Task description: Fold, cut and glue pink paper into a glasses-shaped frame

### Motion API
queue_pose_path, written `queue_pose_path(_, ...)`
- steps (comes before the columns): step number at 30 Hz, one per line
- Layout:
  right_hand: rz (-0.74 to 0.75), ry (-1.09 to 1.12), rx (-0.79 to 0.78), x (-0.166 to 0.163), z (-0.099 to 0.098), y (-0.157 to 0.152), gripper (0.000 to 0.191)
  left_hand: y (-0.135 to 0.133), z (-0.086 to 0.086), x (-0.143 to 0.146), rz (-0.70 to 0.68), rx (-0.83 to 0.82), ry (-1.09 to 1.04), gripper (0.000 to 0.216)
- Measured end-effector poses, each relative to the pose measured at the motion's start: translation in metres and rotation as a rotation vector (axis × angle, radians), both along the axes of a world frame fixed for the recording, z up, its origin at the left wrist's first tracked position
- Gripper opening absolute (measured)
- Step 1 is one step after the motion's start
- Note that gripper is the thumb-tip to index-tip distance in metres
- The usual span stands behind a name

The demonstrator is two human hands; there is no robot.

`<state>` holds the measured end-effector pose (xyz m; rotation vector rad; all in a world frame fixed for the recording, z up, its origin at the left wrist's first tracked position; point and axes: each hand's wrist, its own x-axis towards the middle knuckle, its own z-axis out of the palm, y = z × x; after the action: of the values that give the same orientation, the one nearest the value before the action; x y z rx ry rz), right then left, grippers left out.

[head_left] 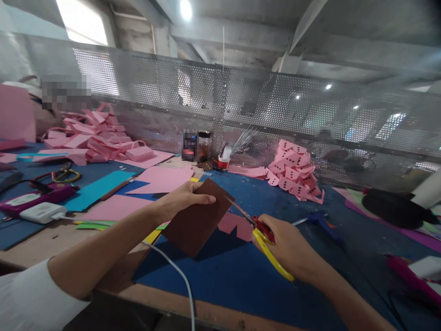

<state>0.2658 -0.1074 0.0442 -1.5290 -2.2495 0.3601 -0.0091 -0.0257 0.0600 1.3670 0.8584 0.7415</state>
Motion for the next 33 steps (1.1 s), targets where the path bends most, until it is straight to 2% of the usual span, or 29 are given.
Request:
queue_pose_path(20, -0.012, -0.021, -0.026, -0.002, -0.002, 0.002, 0.028, -0.011, 0.008, -0.001, -0.043, 0.025, 0.04, 0.039)
queue_pose_path(28, -0.019, -0.012, -0.02, -0.004, -0.001, -0.001, 0.025, -0.004, 0.001, 0.001, -0.003, 0.006, 0.042, 0.041)
queue_pose_path(33, -0.027, -0.02, -0.015, -0.005, 0.0, 0.0, 0.023, -0.009, 0.004, 0.001, -0.039, 0.029, 0.046, 0.039)
